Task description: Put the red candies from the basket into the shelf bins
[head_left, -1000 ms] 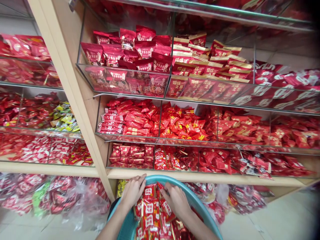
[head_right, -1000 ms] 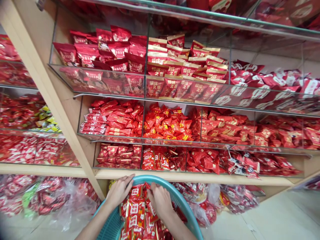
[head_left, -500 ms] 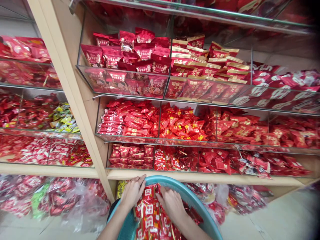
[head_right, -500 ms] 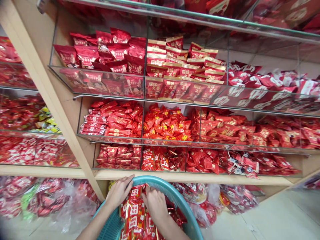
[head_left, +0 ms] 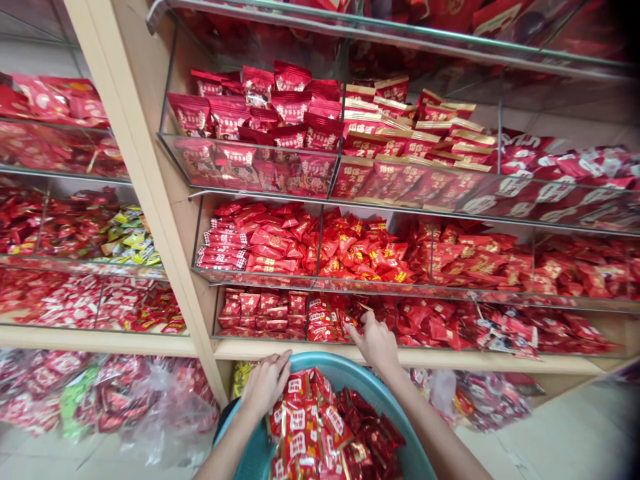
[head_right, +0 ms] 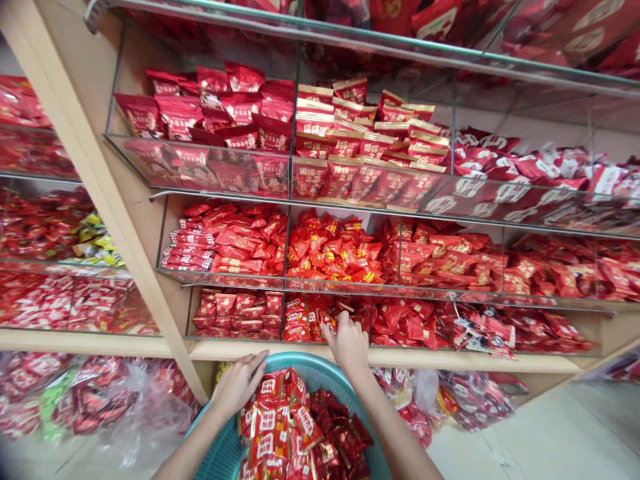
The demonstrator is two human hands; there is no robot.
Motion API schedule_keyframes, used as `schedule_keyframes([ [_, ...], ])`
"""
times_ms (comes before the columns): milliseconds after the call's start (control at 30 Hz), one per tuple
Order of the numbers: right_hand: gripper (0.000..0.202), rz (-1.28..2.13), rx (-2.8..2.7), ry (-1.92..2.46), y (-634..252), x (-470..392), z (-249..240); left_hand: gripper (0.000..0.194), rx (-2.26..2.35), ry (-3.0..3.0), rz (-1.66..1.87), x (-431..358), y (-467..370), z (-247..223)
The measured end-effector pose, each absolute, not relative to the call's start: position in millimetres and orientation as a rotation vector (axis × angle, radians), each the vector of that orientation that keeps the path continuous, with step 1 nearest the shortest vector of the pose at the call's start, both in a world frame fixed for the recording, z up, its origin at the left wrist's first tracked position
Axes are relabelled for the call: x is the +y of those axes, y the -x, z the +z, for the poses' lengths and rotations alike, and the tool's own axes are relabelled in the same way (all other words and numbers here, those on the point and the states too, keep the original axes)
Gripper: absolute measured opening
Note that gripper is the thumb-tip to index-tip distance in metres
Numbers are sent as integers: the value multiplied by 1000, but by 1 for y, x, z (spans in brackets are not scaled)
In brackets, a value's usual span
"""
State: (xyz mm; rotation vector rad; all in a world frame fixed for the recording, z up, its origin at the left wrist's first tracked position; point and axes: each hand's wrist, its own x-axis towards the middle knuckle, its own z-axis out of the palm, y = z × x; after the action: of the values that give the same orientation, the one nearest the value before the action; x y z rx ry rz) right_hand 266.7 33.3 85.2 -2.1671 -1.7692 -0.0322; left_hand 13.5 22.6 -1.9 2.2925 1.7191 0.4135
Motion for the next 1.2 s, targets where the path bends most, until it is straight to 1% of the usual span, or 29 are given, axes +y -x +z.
schedule_keyframes([
  [100, 42, 114, -1788, 2296, -264, 43, 80, 44, 1723, -2290, 416, 23, -13, -3],
  [267, 34, 201, -1748, 2297, -260, 46, 72, 43, 1728, -2262, 425, 23, -13, -4],
  [433, 30, 139, -1714, 2213, -266, 35, 76, 43, 1719, -2282, 442, 23, -13, -5],
  [633, 27, -130, -1850, 1832, -269, -3, 75, 42, 1716, -2283, 465, 23, -13, -7],
  [767, 24, -104, -1957, 1640, -264, -24, 71, 42, 1720, -2295, 466, 23, -14, -7],
  [1000, 16, 51, -2116, 1636, -241, -47, 50, 42, 1732, -2282, 434, 22, -15, -4],
  [1133, 13, -26, -2196, 1718, -227, -50, 32, 43, 1734, -2282, 440, 21, -15, -3],
  [1200, 15, -100, -2201, 1769, -221, -49, 27, 43, 1733, -2279, 443, 21, -15, -3],
])
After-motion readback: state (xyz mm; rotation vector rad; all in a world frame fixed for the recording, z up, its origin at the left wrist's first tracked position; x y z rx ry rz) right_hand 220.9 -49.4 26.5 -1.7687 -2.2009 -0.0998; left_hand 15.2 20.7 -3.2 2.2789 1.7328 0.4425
